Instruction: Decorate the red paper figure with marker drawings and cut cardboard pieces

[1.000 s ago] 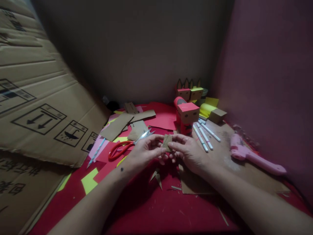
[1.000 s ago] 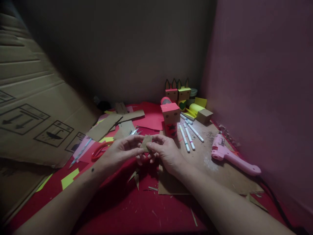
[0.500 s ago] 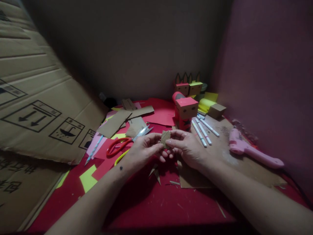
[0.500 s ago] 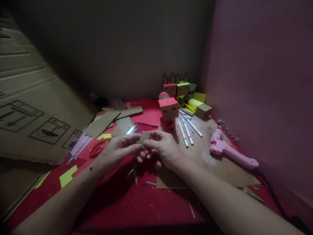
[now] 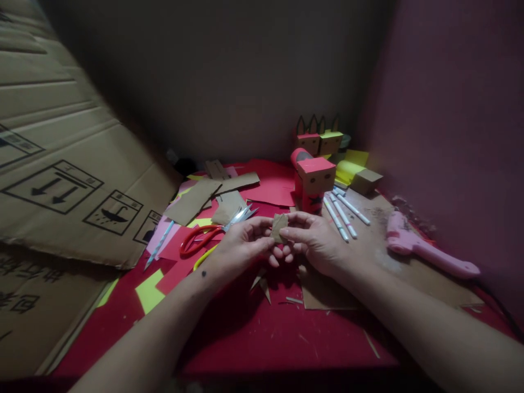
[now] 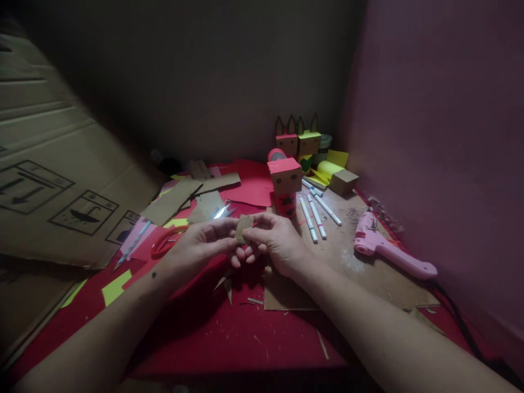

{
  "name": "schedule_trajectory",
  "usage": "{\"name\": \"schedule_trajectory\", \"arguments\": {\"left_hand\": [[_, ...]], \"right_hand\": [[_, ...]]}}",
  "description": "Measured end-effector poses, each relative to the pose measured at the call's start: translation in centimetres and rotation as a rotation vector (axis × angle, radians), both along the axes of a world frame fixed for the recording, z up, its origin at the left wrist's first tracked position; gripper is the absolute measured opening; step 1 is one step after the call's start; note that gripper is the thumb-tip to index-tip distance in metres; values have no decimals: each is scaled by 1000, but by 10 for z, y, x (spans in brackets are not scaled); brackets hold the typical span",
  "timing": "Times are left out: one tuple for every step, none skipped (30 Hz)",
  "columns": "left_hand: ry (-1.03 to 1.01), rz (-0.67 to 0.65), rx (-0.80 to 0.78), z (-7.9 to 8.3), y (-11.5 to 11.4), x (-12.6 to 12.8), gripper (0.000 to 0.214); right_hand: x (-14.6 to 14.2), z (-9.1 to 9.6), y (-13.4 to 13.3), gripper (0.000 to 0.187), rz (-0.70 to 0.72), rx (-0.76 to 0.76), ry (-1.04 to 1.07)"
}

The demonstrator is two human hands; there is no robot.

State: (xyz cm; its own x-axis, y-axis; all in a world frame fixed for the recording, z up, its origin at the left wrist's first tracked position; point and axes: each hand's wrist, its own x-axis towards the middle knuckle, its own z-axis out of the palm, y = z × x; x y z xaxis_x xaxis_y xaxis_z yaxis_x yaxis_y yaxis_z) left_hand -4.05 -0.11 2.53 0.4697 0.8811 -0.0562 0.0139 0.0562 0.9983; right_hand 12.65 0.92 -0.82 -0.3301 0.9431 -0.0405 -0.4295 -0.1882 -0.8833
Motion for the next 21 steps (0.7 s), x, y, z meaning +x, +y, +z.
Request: {"name": "schedule_trajectory", "arguments": {"left_hand": [[-9,-2,4,0,1,-1,29],[-19,-3,10,0,1,-1,30],[-31,-4,14,0,2,-2,29],[-40,-5,17,0,2,-2,29],[-47,-6,19,0,2,-2,27],[-52,-7,20,0,2,-2,27],[-53,-7,18,-1,2,-2,26],[-55,-2,15,-1,2,-2,25],[-57,2,9,-2,2,-1,25],[-62,8,4,-3,2,-1,24],[-67,15,1,-4,3,-1,23],[-70,19,-4,-5,3,-1,23],[-69,22,-6,-6,3,0,22],[-66,25,-7,-7,4,0,22],[-59,29,-7,-7,4,0,22],[-52,34,-5,-8,4,0,22],[-47,41,-3,-7,4,0,22],[-48,49,-1,-7,3,1,23],[-55,57,0,-7,3,1,23],[-64,60,-3,-6,2,1,24],[-75,59,-9,-5,1,1,25]], "right_hand": [[0,-1,0,30,-3,1,4],[0,-1,0,30,-7,3,8],[0,-1,0,29,-10,4,12],[0,-2,0,29,-12,3,15],[0,-1,-1,29,-12,0,17],[0,-1,-1,29,-11,-5,18],[0,-1,-1,29,-11,-10,16],[0,-1,-1,30,-11,-14,9],[-1,0,-1,30,-12,-17,-2],[-1,0,-1,30,-12,-17,-16],[-1,0,-1,30,-10,-14,-28],[-1,0,-1,30,-8,-11,-38],[0,0,-1,30,-9,-10,-45],[0,0,-1,30,-10,-9,-49],[0,0,-1,30,-13,-8,-53],[0,0,-1,30,-18,-8,-60],[0,0,-1,30,-23,-9,-67],[1,0,-1,30,-26,-9,-73],[1,0,-1,30,-27,-8,-77],[1,0,-1,30,-26,-8,-76],[1,0,-1,29,-23,-9,-73]]}}
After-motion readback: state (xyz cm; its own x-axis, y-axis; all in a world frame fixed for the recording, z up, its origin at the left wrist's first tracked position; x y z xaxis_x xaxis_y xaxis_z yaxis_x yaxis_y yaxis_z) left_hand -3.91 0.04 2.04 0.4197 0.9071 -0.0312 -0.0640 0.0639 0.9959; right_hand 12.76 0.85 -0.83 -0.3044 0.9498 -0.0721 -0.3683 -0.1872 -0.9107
